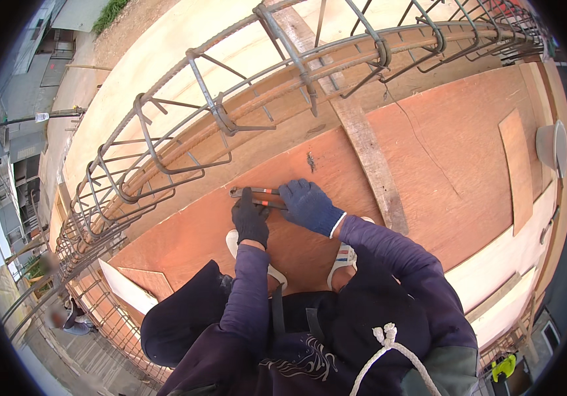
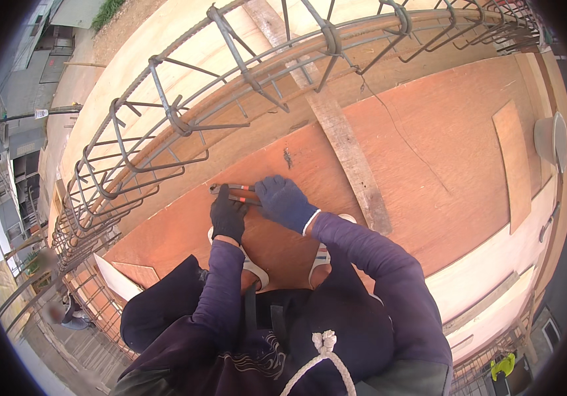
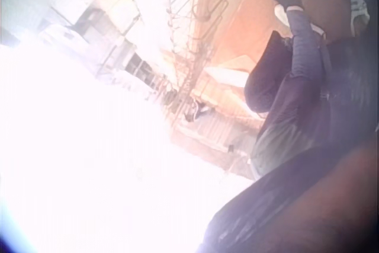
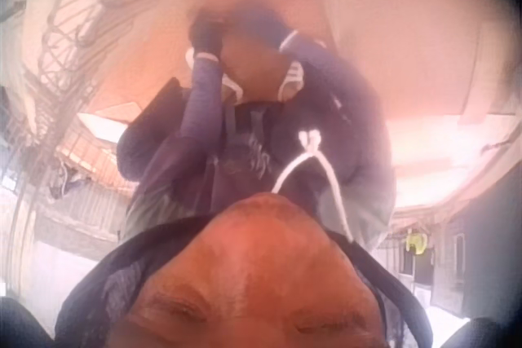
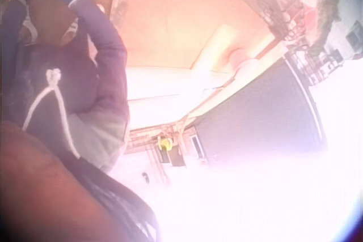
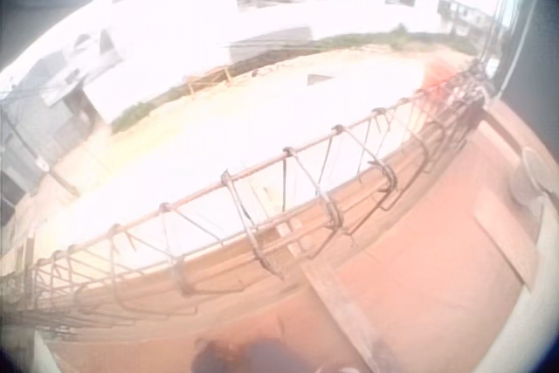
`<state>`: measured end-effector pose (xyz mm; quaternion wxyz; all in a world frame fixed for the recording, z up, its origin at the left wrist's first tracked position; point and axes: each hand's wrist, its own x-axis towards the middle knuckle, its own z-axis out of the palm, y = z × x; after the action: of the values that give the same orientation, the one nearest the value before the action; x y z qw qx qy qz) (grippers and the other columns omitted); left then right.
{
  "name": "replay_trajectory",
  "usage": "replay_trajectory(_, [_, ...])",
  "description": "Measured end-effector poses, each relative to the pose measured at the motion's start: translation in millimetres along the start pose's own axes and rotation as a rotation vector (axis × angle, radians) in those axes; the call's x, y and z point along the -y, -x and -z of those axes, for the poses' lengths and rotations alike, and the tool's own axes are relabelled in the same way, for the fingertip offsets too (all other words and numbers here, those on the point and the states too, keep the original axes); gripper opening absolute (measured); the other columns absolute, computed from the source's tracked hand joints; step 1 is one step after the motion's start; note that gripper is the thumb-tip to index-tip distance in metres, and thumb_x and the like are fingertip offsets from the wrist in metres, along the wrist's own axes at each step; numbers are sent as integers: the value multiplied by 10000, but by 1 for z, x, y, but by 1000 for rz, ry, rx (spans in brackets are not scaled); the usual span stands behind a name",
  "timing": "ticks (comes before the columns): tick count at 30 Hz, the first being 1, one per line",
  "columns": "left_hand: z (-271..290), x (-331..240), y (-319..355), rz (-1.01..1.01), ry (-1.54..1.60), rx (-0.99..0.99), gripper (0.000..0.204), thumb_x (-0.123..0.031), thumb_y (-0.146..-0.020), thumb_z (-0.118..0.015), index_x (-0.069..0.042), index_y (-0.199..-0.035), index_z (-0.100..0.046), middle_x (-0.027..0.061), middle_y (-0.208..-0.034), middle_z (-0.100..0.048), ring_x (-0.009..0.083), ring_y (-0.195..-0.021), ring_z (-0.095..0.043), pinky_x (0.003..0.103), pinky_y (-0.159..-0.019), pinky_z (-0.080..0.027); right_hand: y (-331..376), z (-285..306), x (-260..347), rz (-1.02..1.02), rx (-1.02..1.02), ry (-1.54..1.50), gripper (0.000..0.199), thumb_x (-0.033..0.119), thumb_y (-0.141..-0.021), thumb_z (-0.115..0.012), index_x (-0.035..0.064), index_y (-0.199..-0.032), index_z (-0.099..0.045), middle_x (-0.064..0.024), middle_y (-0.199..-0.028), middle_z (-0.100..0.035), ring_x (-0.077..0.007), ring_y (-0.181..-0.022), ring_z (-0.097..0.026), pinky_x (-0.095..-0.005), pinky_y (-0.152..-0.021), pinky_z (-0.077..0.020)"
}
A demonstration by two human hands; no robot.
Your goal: The person secures a metal scaffolding frame to a wooden plank using wire ties and pliers. They wrap the wire around the frame and plank, then twist and tighten it with pliers to fasten the components together.
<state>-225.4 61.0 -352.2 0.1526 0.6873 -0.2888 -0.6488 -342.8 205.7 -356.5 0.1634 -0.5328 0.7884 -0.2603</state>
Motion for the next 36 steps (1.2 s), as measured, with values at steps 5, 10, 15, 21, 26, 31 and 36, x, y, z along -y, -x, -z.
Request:
replay_trajectory(5, [-50, -4, 50, -157, -112, 281, 252, -277, -1011, -692, -56, -1105, -616, 44, -953, -628, 151, -787, -640, 327, -664, -541, 57, 42, 4, -432, 137, -693, 468, 367, -972, -703, 59, -1300, -576, -163, -1097, -627, -326, -968, -667, -433, -804, -557])
replay_trajectory(10, [-134, 11, 113, -173, -328, 819, 192, -210, -1011, -694, -43, -1081, -630, 60, -860, -675, 117, -673, -641, 266, -590, -482, 109, 91, -5, -679, -232, -675, 639, 381, -954, -752, 63, -1450, -505, -159, -1057, -652, -281, -929, -689, -414, -799, -556])
replay_trajectory(15, [-216, 31, 127, -783, -612, 1053, 251, -253, -1024, -693, -17, -1100, -654, 165, -1054, -705, 272, -902, -702, 401, -754, -550, 128, 130, -27, -1033, -417, -638, 683, 293, -900, -803, 33, -1449, -491, -83, -981, -604, -201, -862, -637, -379, -742, -537])
replay_trajectory(21, [-313, 13, 83, -1630, -955, 571, 541, -277, -921, -746, -15, -1365, -582, 218, -1188, -659, 384, -1069, -673, 512, -947, -530, 146, 194, -75, -1003, -591, -1046, 465, 230, -961, -596, 56, -1390, -554, -13, -921, -574, -108, -779, -577, -274, -680, -496])
replay_trajectory(26, [-367, -12, 64, -1252, -1368, 600, 703, -436, -817, -788, -10, -1347, -608, 240, -1209, -667, 402, -1114, -684, 475, -959, -539, 132, 225, -144, -913, -402, -444, 616, 284, -955, -735, 54, -1489, -531, -107, -1057, -678, -212, -888, -659, -368, -832, -545])
replay_trajectory(31, [-365, -11, 47, -1313, -1324, 706, 636, -438, -802, -804, -37, -1273, -657, 192, -1183, -720, 341, -1100, -712, 460, -947, -554, 119, 236, -199, -708, -200, -316, 619, 243, -970, -696, 102, -1544, -509, -202, -1305, -695, -336, -1136, -700, -403, -995, -527])
replay_trajectory(36, [-360, -13, 38, -1210, -1204, 826, 575, -424, -804, -806, -57, -1228, -680, 175, -1179, -727, 331, -1109, -707, 450, -961, -543, 107, 242, -226, -674, -117, -425, 594, 253, -987, -671, 109, -1546, -528, -179, -1378, -683, -312, -1213, -677, -389, -1040, -508])
